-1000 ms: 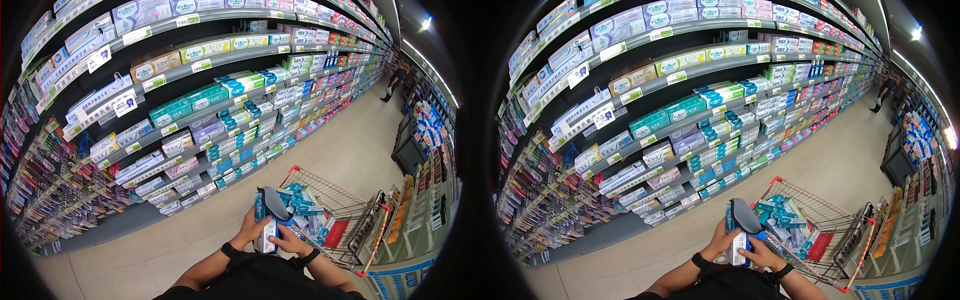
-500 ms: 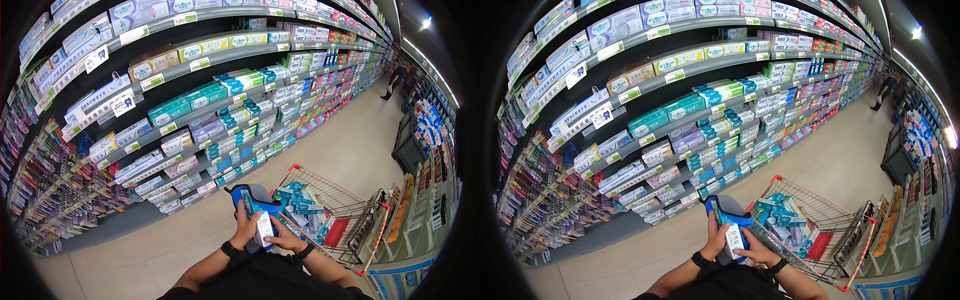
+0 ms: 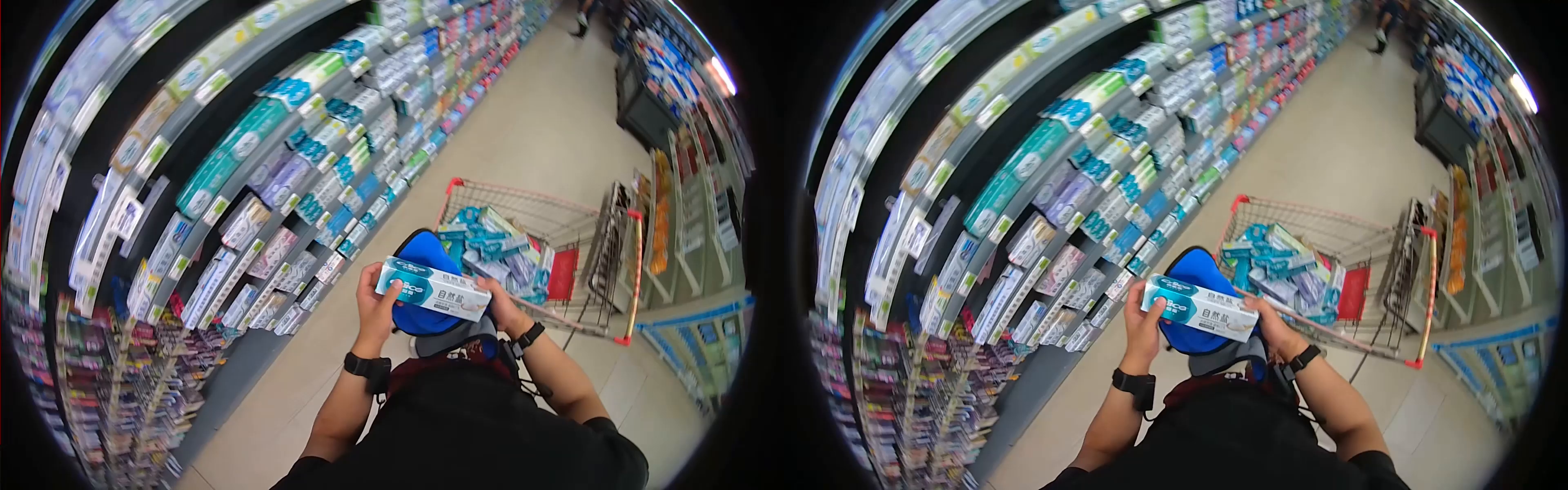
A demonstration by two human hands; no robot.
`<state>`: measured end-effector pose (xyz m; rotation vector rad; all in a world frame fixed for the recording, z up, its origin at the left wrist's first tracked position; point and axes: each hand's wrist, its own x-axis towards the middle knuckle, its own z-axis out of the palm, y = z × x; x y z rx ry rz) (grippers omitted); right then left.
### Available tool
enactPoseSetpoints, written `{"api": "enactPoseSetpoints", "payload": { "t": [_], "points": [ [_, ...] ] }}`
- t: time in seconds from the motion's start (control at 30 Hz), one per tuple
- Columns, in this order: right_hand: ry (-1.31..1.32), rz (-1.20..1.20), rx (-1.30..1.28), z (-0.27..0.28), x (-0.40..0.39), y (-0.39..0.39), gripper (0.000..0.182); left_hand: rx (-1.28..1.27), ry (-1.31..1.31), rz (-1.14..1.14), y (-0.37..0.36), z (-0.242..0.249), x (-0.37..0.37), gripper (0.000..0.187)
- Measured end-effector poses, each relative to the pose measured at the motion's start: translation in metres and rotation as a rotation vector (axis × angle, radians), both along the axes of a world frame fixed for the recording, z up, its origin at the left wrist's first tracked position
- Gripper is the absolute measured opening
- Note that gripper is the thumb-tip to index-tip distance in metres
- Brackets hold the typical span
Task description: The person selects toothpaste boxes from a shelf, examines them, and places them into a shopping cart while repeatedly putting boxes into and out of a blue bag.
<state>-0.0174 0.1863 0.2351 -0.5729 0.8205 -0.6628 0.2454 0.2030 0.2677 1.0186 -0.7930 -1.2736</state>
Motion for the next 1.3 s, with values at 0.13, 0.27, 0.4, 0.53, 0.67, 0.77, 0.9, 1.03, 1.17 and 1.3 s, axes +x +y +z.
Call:
{"api": "enactPoseSetpoints", "payload": {
  "t": [0.13,0.27,0.4,0.53,0.67,0.77,0.9,1.03,1.17,1.3],
  "points": [
    [-0.033,-0.227,0.186,0.009,-0.013,0.006,0.074,0.016,-0.117,-0.348,-0.012,-0.016,0.008,0.038],
    [-0.015,-0.252,0.261,-0.012,-0.038,0.001,0.079,0.115,-0.303,-0.568,-0.018,-0.016,-0.005,0.047],
    [-0.116,-0.345,0.32,-0.006,-0.051,-0.012,0.077,0.014,-0.713,-0.809,-0.038,-0.014,-0.026,0.053],
    [-0.255,-0.439,0.327,-0.019,-0.061,-0.046,0.07,0.03,-0.961,-0.912,-0.064,-0.002,-0.07,0.054],
    [-0.259,-0.51,0.319,-0.011,-0.073,-0.08,0.073,-0.005,-1.041,-0.896,-0.113,0.003,-0.09,0.056],
    [-0.228,-0.473,0.302,-0.007,-0.091,-0.102,0.077,-0.084,-1.012,-0.871,-0.153,0.0,-0.101,0.056],
    [-0.166,-0.468,0.312,-0.077,-0.109,-0.123,0.065,-0.051,-1.009,-0.736,-0.197,-0.008,-0.092,0.05],
    [0.071,-0.459,0.235,-0.103,-0.119,-0.134,0.043,-0.018,-1.145,-0.373,-0.251,-0.011,-0.049,0.057],
    [-0.046,-0.581,0.33,-0.113,-0.117,-0.142,0.044,-0.023,-1.27,-0.036,-0.339,-0.039,0.042,0.06],
    [0.016,-0.669,0.446,-0.077,-0.088,-0.161,0.042,0.099,-1.49,0.085,-0.425,-0.017,0.096,0.056]
  ]
}}
